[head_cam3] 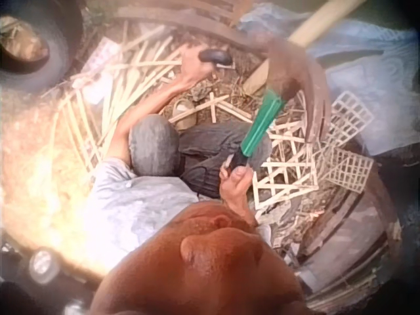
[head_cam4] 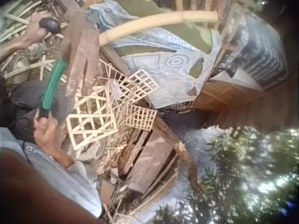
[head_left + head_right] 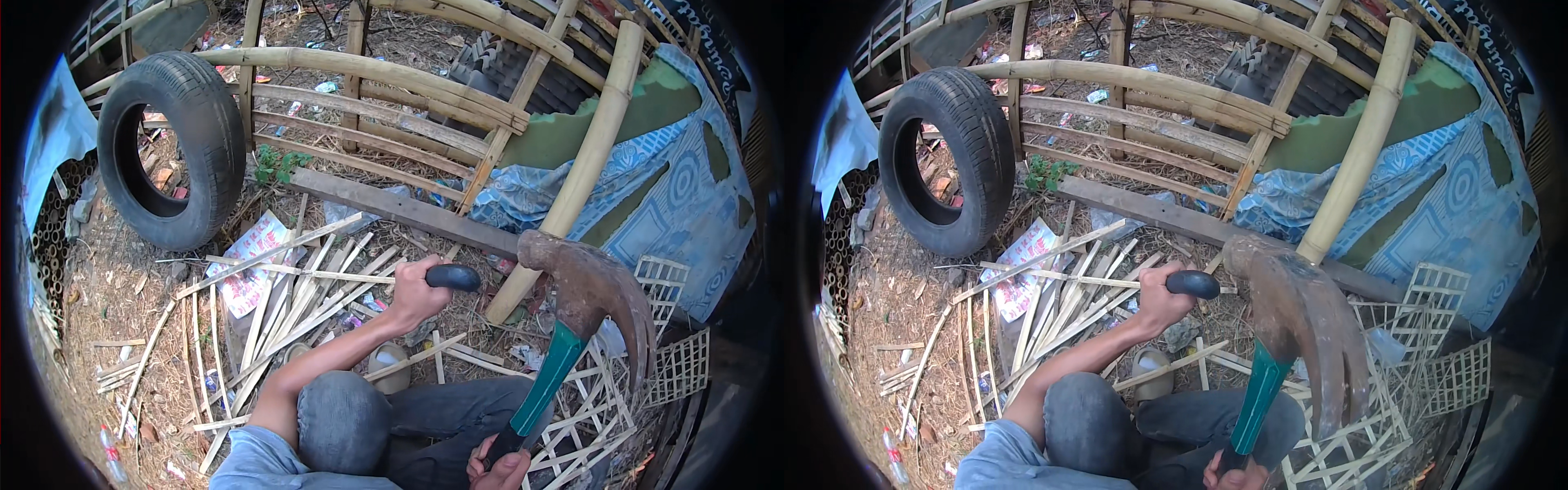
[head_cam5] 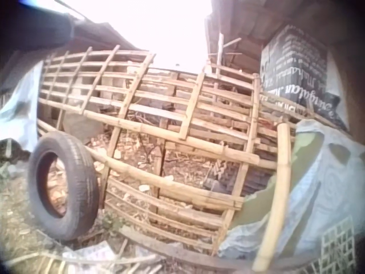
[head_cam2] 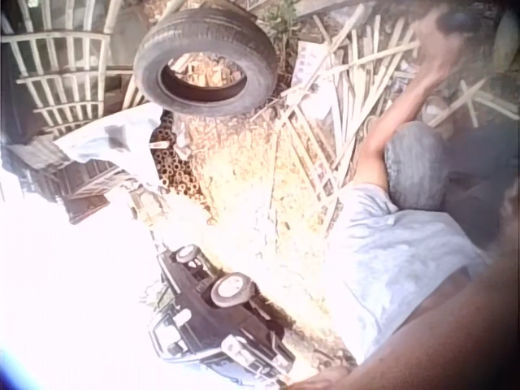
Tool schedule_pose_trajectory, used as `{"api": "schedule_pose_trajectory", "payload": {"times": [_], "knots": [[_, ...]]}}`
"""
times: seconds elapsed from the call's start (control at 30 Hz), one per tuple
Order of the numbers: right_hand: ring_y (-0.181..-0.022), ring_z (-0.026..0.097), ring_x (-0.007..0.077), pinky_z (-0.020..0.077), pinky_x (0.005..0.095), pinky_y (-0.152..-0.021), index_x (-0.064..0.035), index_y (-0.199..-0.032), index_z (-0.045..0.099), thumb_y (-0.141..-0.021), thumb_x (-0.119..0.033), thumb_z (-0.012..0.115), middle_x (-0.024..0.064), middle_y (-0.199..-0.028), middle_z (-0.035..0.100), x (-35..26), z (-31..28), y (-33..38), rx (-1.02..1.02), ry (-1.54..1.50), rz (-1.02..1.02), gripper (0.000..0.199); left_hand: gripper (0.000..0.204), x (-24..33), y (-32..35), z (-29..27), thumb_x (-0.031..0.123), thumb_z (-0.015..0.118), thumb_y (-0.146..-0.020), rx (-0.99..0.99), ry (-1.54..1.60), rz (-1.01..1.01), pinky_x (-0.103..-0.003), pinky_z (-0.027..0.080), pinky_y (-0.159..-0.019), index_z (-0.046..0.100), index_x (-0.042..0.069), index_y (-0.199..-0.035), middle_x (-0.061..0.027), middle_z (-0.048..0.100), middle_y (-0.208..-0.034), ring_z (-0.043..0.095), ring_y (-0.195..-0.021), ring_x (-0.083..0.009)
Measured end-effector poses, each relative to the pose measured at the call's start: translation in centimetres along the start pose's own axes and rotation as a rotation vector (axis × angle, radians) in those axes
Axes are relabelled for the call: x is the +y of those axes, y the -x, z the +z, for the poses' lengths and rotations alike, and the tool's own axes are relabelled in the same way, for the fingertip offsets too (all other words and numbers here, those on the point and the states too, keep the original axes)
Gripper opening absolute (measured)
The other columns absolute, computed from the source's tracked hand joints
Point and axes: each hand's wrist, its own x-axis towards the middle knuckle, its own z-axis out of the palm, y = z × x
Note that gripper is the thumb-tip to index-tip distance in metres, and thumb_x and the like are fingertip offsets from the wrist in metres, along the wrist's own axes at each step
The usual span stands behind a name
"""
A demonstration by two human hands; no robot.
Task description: The person shaves bamboo strips with a machete and then uses a hammer on the bamboo assembly while sitting on the ground.
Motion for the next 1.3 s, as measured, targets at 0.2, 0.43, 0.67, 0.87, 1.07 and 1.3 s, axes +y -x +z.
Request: {"api": "schedule_pose_trajectory", "payload": {"times": [0.2, 0.43, 0.67, 0.87, 1.07, 1.3], "knots": [[-0.053, 0.045, 0.0116, 0.0359, 0.0253, -0.049, -0.0005, -0.092, 0.053, -0.103, -0.052, 0.046, 0.0037, -0.065, 0.048, -2.7, 0.2, -1.2, -0.102, 0.219, 0.216, 0.053, 0.016, -0.5, 1.1, -0.4, 0.007, 0.068, -0.082, -0.009, 0.012, -0.036, -0.037, 0.047, -0.049, 0.064, 0.0, -0.068, -0.019, 0.058, -0.056, 0.064, -0.048, -0.03], [-0.054, 0.048, 0.0103, 0.0371, 0.0261, -0.048, -0.0028, -0.085, 0.056, -0.107, -0.043, 0.039, 0.0006, -0.062, 0.049, -2.9, 1.3, -1.6, -0.109, 0.427, 0.12, 0.049, 0.009, 0.1, 1.2, -0.9, 0.003, 0.065, -0.068, -0.021, 0.036, -0.076, -0.037, 0.05, -0.053, 0.068, 0.001, -0.076, -0.0186, 0.062, -0.06, 0.067, -0.054, -0.0298], [-0.051, 0.049, 0.0165, 0.0398, 0.0284, -0.049, -0.0021, -0.092, 0.055, -0.101, -0.052, 0.05, 0.0049, -0.061, 0.05, -2.1, 1.4, -2.3, -0.15, -0.133, 0.034, 0.051, 0.005, -0.8, 1.0, -0.3, 0.004, 0.065, -0.071, 0.01, 0.058, -0.091, -0.037, 0.048, -0.052, 0.066, 0.0, -0.071, -0.0196, 0.059, -0.057, 0.066, -0.052, -0.0312], [-0.055, 0.051, 0.0094, 0.0448, 0.0274, -0.052, -0.0014, -0.094, 0.055, -0.102, -0.042, 0.056, 0.0032, -0.064, 0.051, -7.1, 5.0, -13.6, -0.267, -0.46, 0.15, 0.041, 0.009, -1.1, 1.2, -2.0, 0.011, 0.072, -0.078, -0.158, 0.006, -0.128, -0.03, 0.045, -0.052, 0.071, 0.002, -0.077, -0.0083, 0.065, -0.06, 0.059, -0.054, -0.0108], [-0.06, 0.053, 0.0084, 0.0463, 0.0263, -0.056, -0.0035, -0.086, 0.053, -0.105, -0.04, 0.05, 0.0031, -0.069, 0.051, -6.3, 4.2, -15.3, -0.153, -0.313, -0.07, 0.041, 0.012, 2.4, -1.9, -3.3, 0.013, 0.074, -0.076, -0.549, 0.075, -0.284, -0.031, 0.048, -0.055, 0.073, 0.003, -0.082, -0.0079, 0.066, -0.063, 0.062, -0.06, -0.0085], [-0.047, 0.042, 0.0054, 0.0342, 0.0218, -0.041, -0.0032, -0.092, 0.053, -0.108, -0.04, 0.043, 0.0006, -0.064, 0.046, -9.3, 5.6, -12.7, -0.137, -0.258, 0.1, 0.041, 0.017, 2.5, -1.7, -3.8, 0.013, 0.072, -0.075, -0.698, 0.165, -0.175, -0.033, 0.052, -0.063, 0.076, 0.003, -0.088, -0.012, 0.071, -0.069, 0.066, -0.062, -0.0133]]}}
